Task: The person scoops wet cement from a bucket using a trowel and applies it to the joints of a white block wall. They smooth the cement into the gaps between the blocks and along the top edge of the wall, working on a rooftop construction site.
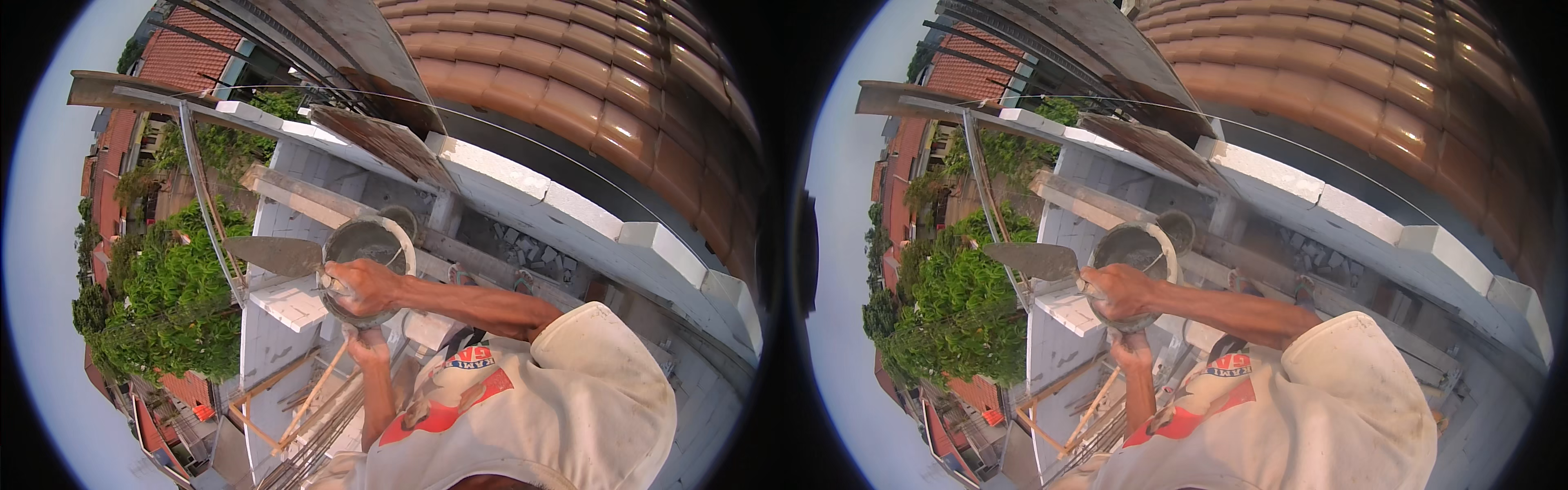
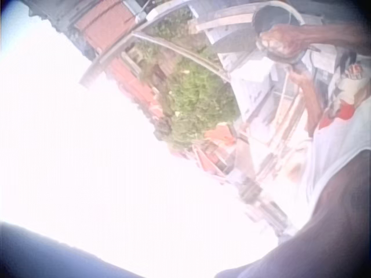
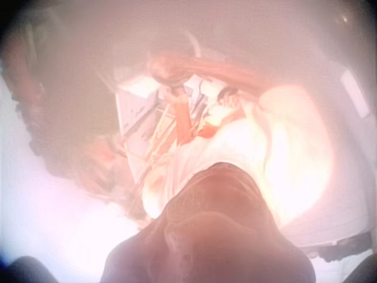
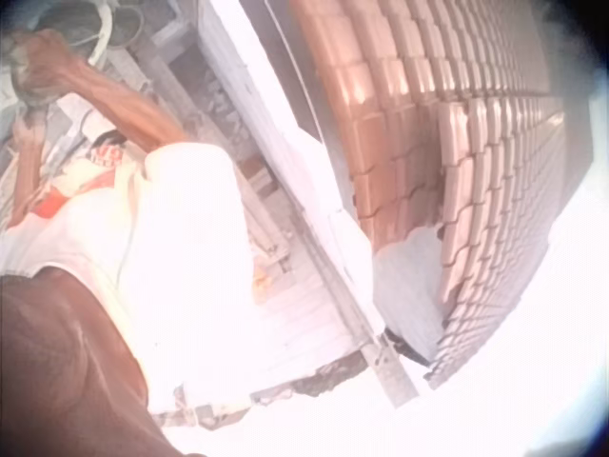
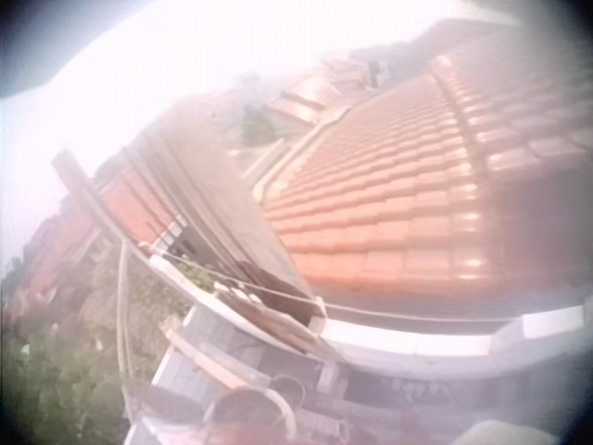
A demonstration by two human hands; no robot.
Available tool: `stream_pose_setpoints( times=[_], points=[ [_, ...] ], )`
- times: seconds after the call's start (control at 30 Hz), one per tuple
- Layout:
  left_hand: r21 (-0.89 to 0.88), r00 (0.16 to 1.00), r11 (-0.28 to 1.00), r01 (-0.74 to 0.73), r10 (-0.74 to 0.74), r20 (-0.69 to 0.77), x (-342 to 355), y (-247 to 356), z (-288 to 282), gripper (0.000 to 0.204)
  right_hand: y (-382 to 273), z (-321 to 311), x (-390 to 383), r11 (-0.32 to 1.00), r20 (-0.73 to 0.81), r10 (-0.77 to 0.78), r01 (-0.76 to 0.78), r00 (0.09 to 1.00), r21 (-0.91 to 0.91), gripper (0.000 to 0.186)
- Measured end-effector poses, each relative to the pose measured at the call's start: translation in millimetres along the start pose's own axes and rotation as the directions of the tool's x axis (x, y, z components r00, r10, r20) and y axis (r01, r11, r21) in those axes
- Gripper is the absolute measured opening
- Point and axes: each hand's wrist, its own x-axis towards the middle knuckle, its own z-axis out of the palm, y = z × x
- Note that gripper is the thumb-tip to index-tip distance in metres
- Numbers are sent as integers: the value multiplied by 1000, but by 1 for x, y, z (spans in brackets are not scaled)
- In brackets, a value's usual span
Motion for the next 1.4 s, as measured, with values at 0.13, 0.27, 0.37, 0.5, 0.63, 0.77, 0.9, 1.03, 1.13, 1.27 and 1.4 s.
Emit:
stream_pose_setpoints(
  times=[0.13,0.27,0.37,0.5,0.63,0.77,0.9,1.03,1.13,1.27,1.4],
  points=[
    [7,1000,1000,5,-5,-19,27,11,27,52,3,-11,18,999,-57,14,-16,998,-36,46],
    [-10,992,1000,11,-9,124,91,23,87,49,-1,-52,65,992,-180,-88,70,980,-106,39],
    [1,979,1000,-4,4,202,127,49,147,42,-14,-91,106,977,-265,-191,156,945,-147,31],
    [49,990,999,15,-22,140,156,66,170,29,-20,-112,132,958,-303,-234,166,924,-235,31],
    [44,989,999,5,-12,150,158,57,170,31,-12,-111,128,947,-289,-237,153,927,-283,31],
    [97,993,992,75,-83,81,131,31,136,39,0,-99,96,950,-227,-226,162,947,-266,32],
    [142,977,968,209,-198,-84,88,-4,71,30,10,-74,38,974,-201,-160,120,967,-194,33],
    [211,931,923,322,-268,-246,51,-37,2,29,32,-49,-26,994,-189,46,-63,981,-86,42],
    [282,876,854,437,-333,-349,28,-58,-2,23,50,-48,-71,983,-197,172,-182,965,-35,48],
    [304,793,757,579,-435,-426,2,-84,-13,26,56,-49,-124,943,-239,327,-331,915,25,45],
    [334,732,655,678,-557,-392,-18,-112,-40,29,45,-55,-172,868,-280,488,-492,827,59,44]
  ],
)
